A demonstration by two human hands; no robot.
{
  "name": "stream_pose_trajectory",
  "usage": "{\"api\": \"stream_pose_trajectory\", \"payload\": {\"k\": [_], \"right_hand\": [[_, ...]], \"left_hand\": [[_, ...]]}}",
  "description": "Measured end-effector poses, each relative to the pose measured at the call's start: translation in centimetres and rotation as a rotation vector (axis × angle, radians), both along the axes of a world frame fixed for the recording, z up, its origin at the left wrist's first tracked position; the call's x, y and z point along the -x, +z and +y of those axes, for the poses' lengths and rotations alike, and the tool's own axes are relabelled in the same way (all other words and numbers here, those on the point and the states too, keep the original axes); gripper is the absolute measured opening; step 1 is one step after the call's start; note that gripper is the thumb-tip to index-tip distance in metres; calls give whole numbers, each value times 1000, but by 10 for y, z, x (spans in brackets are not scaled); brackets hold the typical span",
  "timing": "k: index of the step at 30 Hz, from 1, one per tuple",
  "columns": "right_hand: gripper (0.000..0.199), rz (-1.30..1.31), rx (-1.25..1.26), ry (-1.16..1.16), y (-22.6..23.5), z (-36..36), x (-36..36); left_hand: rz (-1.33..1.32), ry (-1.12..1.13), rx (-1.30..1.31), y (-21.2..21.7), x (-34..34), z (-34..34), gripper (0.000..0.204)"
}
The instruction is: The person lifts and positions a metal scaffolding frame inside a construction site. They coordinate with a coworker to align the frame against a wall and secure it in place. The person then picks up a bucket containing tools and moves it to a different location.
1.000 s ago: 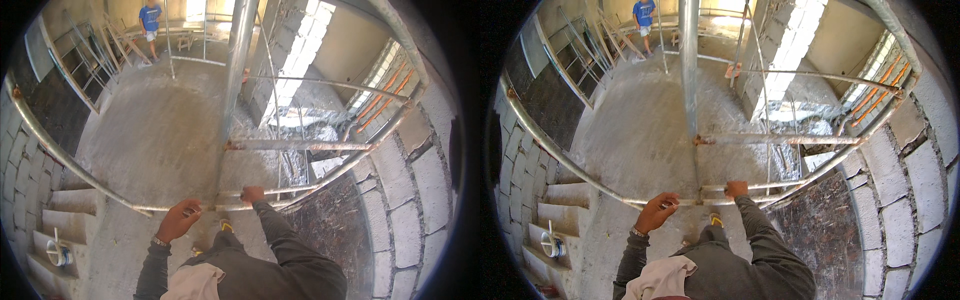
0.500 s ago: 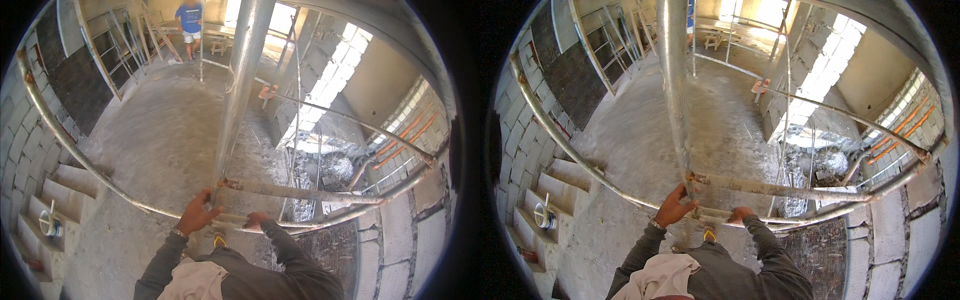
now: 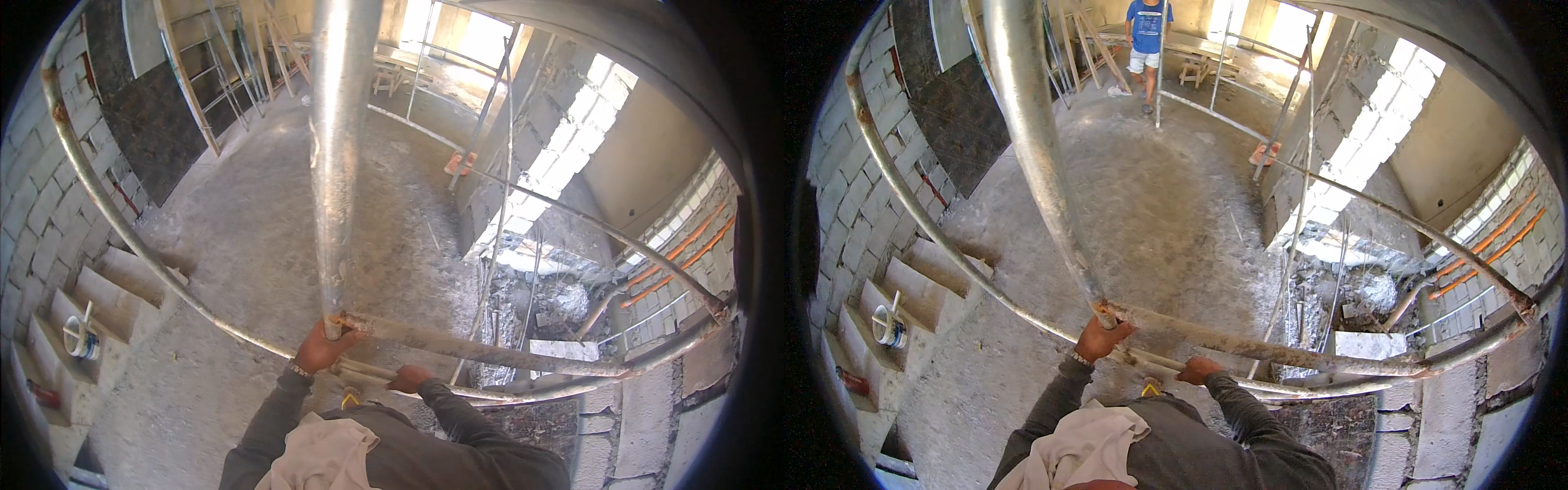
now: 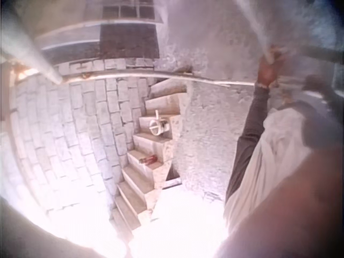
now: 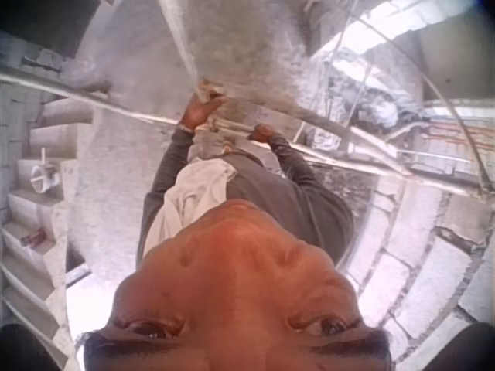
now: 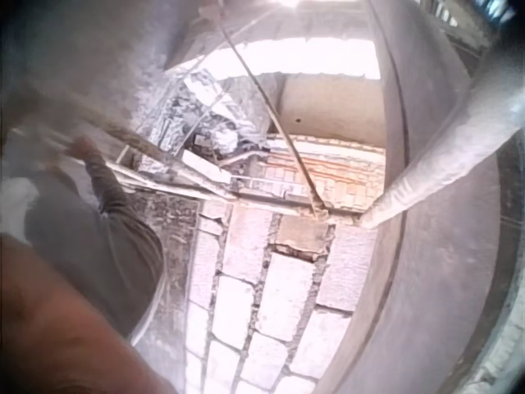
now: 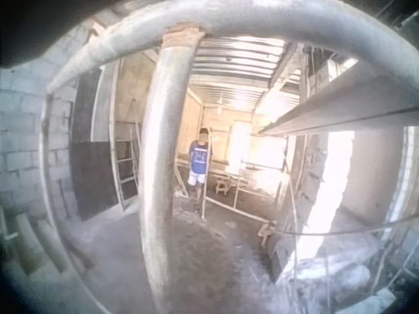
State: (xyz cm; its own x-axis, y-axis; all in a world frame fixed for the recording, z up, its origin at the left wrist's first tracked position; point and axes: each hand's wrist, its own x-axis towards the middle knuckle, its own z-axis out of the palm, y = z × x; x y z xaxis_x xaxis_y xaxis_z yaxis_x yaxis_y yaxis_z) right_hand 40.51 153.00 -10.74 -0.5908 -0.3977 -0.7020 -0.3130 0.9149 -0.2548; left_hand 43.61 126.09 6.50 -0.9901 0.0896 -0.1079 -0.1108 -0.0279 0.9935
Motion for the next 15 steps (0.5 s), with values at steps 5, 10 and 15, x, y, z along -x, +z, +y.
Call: {"api": "stream_pose_trajectory", "payload": {"k": [5,10,15], "right_hand": [[63,0,9,44,-2,1,1],[64,40,36,43,-26,6,-1],[62,36,46,-12,-11,2,-4]], "left_hand": [[66,23,39,-1,-1,1,26],[24,49,-24,-6,-4,2,24],[36,81,-56,-21,-1,0,22]]}}
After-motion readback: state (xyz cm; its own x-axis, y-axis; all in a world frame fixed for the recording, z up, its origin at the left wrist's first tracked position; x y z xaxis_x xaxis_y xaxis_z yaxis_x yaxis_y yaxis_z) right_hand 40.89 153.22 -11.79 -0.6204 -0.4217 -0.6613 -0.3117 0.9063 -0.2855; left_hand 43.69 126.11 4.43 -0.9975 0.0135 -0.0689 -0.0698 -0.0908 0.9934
